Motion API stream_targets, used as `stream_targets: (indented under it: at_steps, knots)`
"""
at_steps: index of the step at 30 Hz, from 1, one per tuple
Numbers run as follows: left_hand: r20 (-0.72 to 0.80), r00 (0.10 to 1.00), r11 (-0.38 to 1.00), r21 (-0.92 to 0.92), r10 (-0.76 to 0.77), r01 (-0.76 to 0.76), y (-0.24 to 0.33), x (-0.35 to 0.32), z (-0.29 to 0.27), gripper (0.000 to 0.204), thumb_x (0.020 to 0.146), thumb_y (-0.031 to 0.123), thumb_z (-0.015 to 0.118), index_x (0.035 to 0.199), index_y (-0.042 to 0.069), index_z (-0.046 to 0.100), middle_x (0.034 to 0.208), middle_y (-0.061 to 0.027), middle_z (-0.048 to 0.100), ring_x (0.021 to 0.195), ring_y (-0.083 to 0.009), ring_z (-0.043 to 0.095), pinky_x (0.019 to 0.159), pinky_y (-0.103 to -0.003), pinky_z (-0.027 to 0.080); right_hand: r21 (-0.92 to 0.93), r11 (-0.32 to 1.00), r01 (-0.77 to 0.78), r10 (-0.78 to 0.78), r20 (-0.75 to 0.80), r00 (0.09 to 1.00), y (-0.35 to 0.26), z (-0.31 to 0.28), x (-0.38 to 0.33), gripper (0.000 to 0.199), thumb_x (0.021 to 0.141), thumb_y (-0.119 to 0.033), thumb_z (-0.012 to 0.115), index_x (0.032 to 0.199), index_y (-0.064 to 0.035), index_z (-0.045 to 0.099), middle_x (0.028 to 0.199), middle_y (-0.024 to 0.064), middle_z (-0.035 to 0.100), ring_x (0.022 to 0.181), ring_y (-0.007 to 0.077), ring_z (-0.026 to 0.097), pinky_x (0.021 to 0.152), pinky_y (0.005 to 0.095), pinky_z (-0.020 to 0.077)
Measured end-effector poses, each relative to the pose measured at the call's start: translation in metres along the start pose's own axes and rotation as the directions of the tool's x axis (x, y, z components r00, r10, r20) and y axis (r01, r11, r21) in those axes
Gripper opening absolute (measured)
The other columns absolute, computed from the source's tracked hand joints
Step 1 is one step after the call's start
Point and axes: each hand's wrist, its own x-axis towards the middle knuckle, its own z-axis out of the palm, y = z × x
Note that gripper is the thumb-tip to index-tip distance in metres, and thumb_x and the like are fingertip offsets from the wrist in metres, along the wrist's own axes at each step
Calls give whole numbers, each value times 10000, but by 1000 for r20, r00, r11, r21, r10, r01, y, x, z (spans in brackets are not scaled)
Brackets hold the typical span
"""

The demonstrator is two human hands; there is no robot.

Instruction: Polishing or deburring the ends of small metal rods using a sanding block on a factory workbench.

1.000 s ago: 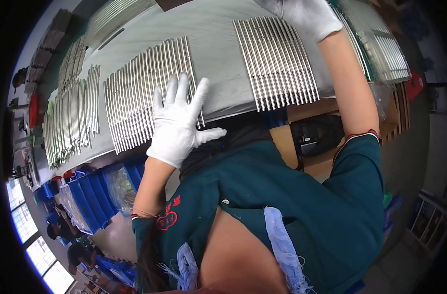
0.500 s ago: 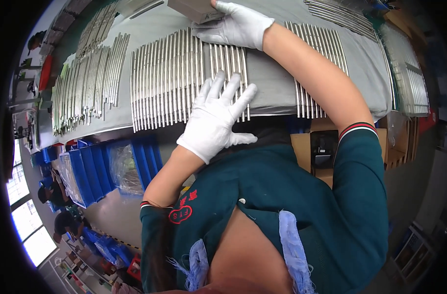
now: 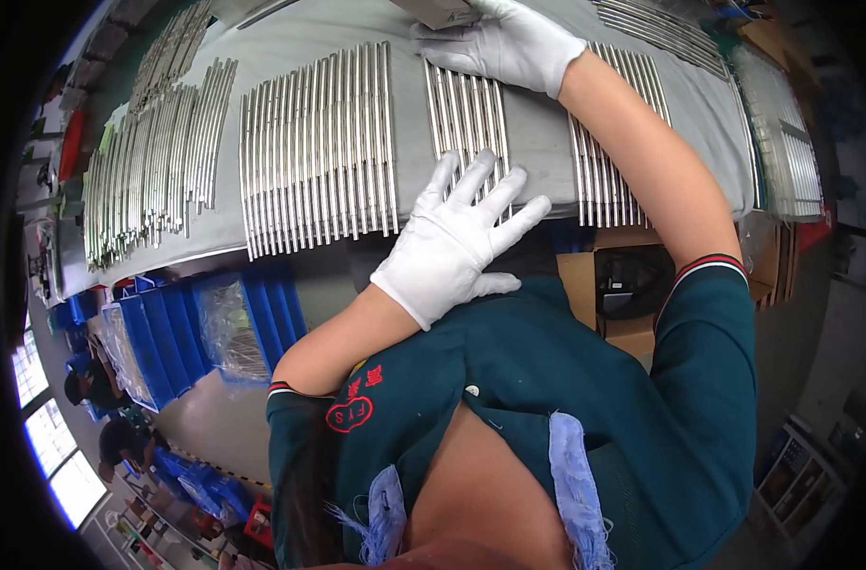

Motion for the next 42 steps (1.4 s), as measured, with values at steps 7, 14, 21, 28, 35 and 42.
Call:
stream_targets:
  at_steps: [7,14,21,28,35,42]
  knots:
    - [14,990,986,92,-144,142,-6,-28,-12,883,689,491,794,1448,208,442,1443,-130,444,1342,-404,396,1124,-636,221,-112,993,-22,29,56,998,24,13,35,463,1040,-283,428,1423,-27,382,1315,219,523,1187,354,550,1021,536,472]
    - [25,995,994,54,-101,99,-3,-19,-10,883,727,485,775,1463,160,414,1441,-151,443,1344,-406,399,1145,-560,260,-25,999,-32,33,30,999,16,12,16,474,1031,-260,451,1431,-18,373,1322,247,503,1190,382,543,1020,524,485]
    - [-202,961,978,44,-191,204,-4,-4,-19,868,793,568,679,1455,73,411,1387,-229,488,1294,-402,445,1116,-593,250,-238,965,112,-94,85,992,-33,12,-30,512,985,-248,572,1382,30,409,1183,228,588,1103,369,599,1012,503,506]
    - [-175,942,945,106,-287,308,-5,7,4,947,748,665,673,1431,53,437,1368,-257,508,1316,-443,443,1138,-609,215,-581,795,172,-195,24,981,-53,0,3,385,1008,-290,560,1278,-17,524,1050,95,646,1005,208,627,906,368,503]
    - [-170,961,966,100,-218,237,-8,18,7,835,765,603,696,1417,129,481,1368,-251,511,1292,-431,464,1113,-599,264,-607,769,200,-137,150,979,-53,-9,2,314,961,-208,641,1226,-53,575,1101,47,663,1018,160,641,884,342,540]
    - [-165,967,972,101,-195,214,-3,20,9,773,767,554,717,1393,151,508,1318,-242,541,1279,-389,485,1095,-590,295,-691,713,120,-55,116,992,-62,-12,-5,440,956,-233,648,1335,-46,525,1182,45,649,1082,155,620,922,348,527]
